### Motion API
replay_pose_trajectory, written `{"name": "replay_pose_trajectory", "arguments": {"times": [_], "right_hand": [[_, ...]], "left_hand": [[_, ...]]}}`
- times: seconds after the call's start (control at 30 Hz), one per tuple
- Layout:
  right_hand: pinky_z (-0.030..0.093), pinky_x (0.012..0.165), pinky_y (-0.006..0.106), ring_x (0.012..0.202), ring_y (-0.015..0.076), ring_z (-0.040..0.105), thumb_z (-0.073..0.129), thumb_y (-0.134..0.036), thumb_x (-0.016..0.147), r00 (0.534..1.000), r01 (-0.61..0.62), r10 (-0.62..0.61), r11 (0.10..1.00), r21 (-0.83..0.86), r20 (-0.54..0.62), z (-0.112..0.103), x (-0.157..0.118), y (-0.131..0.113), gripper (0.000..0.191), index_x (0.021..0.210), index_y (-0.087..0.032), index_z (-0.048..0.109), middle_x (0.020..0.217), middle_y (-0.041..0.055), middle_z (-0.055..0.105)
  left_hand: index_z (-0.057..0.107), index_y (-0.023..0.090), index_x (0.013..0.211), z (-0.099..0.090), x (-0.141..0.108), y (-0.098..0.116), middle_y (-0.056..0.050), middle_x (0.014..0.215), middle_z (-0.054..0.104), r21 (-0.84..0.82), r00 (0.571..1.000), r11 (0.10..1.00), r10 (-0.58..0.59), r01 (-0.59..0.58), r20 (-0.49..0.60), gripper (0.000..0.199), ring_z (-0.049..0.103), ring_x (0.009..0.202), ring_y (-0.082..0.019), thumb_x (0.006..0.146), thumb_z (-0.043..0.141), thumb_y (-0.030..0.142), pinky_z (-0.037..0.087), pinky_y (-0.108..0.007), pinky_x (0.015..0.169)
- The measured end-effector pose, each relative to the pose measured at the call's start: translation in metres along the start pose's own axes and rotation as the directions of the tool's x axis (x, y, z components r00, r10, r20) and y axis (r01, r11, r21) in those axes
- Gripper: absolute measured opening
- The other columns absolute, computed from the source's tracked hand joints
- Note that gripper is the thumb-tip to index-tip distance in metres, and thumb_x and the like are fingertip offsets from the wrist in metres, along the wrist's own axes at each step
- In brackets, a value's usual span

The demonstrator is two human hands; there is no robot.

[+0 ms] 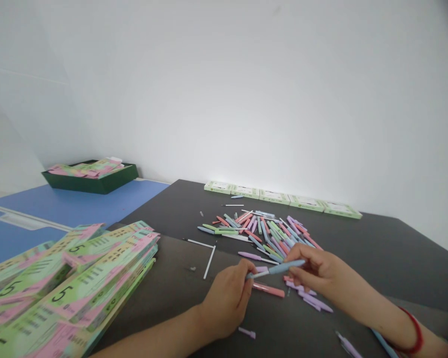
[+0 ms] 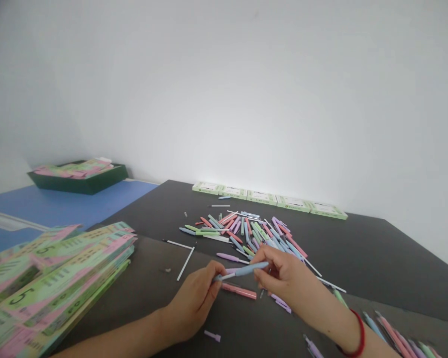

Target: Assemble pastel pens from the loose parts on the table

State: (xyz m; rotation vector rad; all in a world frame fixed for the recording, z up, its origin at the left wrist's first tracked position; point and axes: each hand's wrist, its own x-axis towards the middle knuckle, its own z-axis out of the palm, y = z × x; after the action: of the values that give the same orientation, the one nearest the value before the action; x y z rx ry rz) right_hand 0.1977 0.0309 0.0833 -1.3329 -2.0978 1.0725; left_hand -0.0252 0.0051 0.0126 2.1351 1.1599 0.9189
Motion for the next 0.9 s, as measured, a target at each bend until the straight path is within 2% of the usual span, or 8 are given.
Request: {"name": "replay_pose_trajectory", "arguments": {"times": [0.13, 0.27, 0.37, 0.47, 0.6, 0.77, 0.9], "right_hand": [[0.034, 0.048, 0.022, 0.052, 0.0133, 0.05, 0.055, -0.032, 0.084, 0.999, -0.04, 0.04, 0.999, 0.01, 0.016, 0.001, -0.008, 0.01, 0.012, 0.082, -0.022, 0.062, 0.059, -0.0033, 0.056], [0.035, 0.049, 0.023, 0.054, 0.0144, 0.051, 0.056, -0.029, 0.082, 0.999, -0.03, 0.028, 0.997, -0.069, -0.028, 0.006, -0.018, 0.016, 0.012, 0.083, -0.022, 0.066, 0.058, -0.0027, 0.057], [0.041, 0.058, 0.026, 0.062, 0.0178, 0.056, 0.059, -0.028, 0.081, 0.996, -0.008, -0.006, 0.989, -0.146, -0.092, 0.013, -0.025, 0.022, 0.011, 0.084, -0.023, 0.068, 0.07, 0.0007, 0.064], [0.044, 0.068, 0.03, 0.073, 0.0216, 0.06, 0.06, -0.029, 0.08, 0.99, 0.004, -0.023, 0.99, -0.139, -0.137, 0.022, -0.029, 0.028, 0.011, 0.086, -0.024, 0.068, 0.087, 0.0044, 0.069], [0.045, 0.063, 0.029, 0.068, 0.0197, 0.06, 0.058, -0.026, 0.081, 0.985, -0.006, -0.007, 0.997, -0.077, -0.17, 0.03, -0.033, 0.031, 0.011, 0.085, -0.023, 0.068, 0.094, 0.0048, 0.069], [0.045, 0.057, 0.027, 0.057, 0.0162, 0.058, 0.053, -0.027, 0.084, 0.986, -0.071, 0.071, 0.997, 0.004, -0.15, 0.034, -0.037, 0.028, 0.015, 0.075, -0.021, 0.064, 0.078, 0.0017, 0.067], [0.046, 0.066, 0.028, 0.078, 0.0224, 0.063, 0.049, -0.03, 0.086, 0.984, -0.069, 0.056, 0.995, -0.067, -0.169, 0.034, -0.039, 0.027, 0.02, 0.079, -0.022, 0.066, 0.07, 0.0018, 0.065]], "left_hand": [[0.05, 0.02, 0.1, 0.001, 0.001, -0.001, -0.006, 0.087, 0.06, 0.17, 0.997, 0.983, 0.051, -0.061, 0.059, 0.015, 0.053, 0.079, -0.021, 0.091, 0.038, 0.017, 0.035, -0.03, 0.072], [0.053, 0.021, 0.086, 0.0, 0.005, 0.0, -0.004, 0.081, 0.061, 0.331, 0.983, 0.931, 0.112, -0.155, 0.146, 0.017, 0.053, 0.074, -0.019, 0.093, 0.038, 0.022, 0.031, -0.029, 0.067], [0.053, 0.02, 0.081, -0.003, 0.007, 0.002, -0.002, 0.077, 0.06, 0.404, 0.976, 0.894, 0.136, -0.196, 0.172, 0.021, 0.052, 0.071, -0.018, 0.094, 0.038, 0.021, 0.03, -0.029, 0.065], [0.053, 0.02, 0.079, -0.006, 0.008, 0.002, -0.002, 0.077, 0.06, 0.445, 0.972, 0.869, 0.147, -0.215, 0.183, 0.022, 0.051, 0.069, -0.017, 0.094, 0.037, 0.021, 0.029, -0.029, 0.064], [0.053, 0.02, 0.081, -0.008, 0.009, 0.002, -0.003, 0.079, 0.06, 0.478, 0.964, 0.841, 0.179, -0.255, 0.199, 0.023, 0.05, 0.069, -0.017, 0.095, 0.036, 0.022, 0.029, -0.029, 0.064], [0.052, 0.019, 0.079, -0.009, 0.009, 0.003, -0.002, 0.077, 0.059, 0.5, 0.953, 0.815, 0.213, -0.294, 0.214, 0.022, 0.049, 0.068, -0.017, 0.094, 0.037, 0.022, 0.029, -0.03, 0.063], [0.051, 0.02, 0.079, -0.008, 0.007, 0.004, -0.001, 0.077, 0.058, 0.527, 0.95, 0.793, 0.216, -0.306, 0.226, 0.018, 0.048, 0.069, -0.017, 0.093, 0.039, 0.02, 0.03, -0.03, 0.063]]}}
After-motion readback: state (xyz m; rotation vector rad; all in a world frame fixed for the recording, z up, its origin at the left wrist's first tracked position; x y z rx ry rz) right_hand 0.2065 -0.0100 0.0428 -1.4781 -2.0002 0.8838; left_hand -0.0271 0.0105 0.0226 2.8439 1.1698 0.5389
